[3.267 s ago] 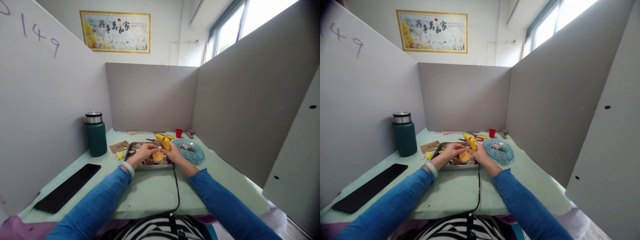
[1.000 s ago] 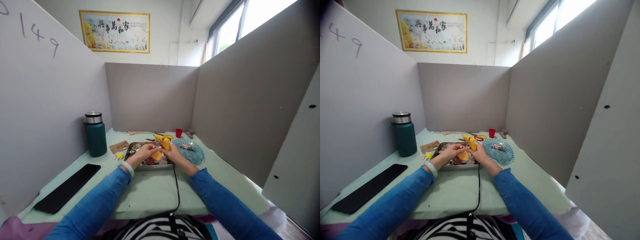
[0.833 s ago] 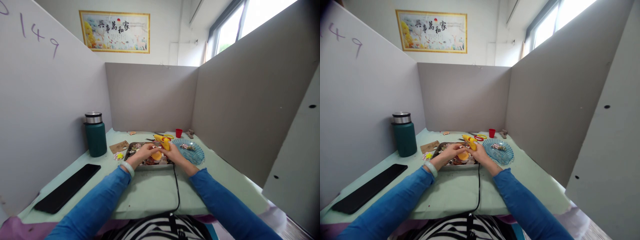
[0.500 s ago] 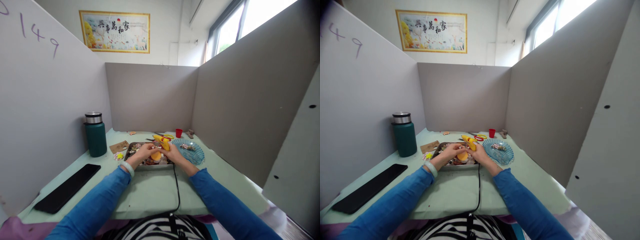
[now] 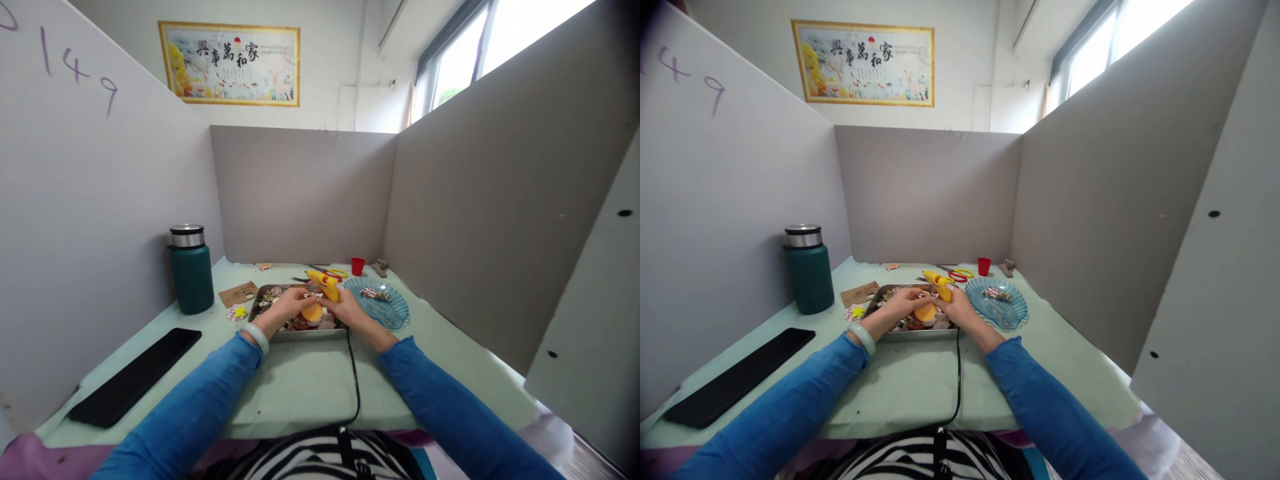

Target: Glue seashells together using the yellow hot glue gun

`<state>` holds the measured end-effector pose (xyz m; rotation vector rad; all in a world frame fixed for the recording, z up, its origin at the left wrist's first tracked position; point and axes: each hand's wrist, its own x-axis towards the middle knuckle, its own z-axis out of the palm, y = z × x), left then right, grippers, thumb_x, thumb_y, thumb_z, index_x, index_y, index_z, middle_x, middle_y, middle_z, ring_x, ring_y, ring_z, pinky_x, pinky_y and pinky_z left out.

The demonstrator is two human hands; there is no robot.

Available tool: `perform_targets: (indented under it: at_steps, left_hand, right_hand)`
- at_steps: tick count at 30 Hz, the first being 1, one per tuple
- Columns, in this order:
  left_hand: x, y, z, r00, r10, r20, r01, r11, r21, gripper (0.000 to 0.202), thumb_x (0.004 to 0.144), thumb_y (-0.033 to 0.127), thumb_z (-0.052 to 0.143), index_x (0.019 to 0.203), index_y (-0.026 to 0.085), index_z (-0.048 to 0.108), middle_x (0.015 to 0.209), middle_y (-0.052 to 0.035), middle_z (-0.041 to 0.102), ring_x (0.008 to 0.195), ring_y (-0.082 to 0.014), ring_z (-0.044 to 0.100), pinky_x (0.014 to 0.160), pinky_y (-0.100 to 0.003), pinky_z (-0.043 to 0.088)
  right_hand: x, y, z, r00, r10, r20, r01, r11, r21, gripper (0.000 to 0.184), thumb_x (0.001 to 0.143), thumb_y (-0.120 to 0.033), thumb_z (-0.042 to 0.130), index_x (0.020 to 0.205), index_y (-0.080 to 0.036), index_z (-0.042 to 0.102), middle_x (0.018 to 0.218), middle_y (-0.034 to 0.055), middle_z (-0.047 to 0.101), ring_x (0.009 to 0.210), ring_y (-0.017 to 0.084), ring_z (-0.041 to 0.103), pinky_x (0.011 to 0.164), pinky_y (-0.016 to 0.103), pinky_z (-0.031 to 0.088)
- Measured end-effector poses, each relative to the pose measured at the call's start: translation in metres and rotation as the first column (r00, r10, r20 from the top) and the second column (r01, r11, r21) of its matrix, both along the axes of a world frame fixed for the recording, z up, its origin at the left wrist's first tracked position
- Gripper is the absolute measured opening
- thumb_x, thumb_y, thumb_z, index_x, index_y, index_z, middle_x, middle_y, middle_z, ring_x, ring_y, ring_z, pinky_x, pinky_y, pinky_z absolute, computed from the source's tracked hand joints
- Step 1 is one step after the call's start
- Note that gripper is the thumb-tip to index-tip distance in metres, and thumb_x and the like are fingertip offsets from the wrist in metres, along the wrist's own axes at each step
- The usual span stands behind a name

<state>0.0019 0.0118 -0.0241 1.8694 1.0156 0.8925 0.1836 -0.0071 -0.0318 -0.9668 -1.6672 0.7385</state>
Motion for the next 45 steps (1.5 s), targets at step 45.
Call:
perform_targets:
  at_steps: [45]
  left_hand:
    - [0.0009, -0.0035, 0.0041, 0.996, 0.02, 0.091, -0.018, 1.0, -0.025, 0.043, 0.066, 0.053, 0.071, 0.08, 0.013, 0.062, 0.067, -0.0018, 0.061, 0.058, -0.0123, 0.055, 0.048, -0.021, 0.04]
  right_hand:
    - [-0.0001, 0.0007, -0.001, 1.0, 0.009, 0.002, -0.009, 1.0, 0.014, 0.032, 0.071, -0.04, 0.07, 0.093, -0.016, 0.065, 0.063, 0.0002, 0.057, 0.06, 0.016, 0.054, 0.051, 0.026, 0.044]
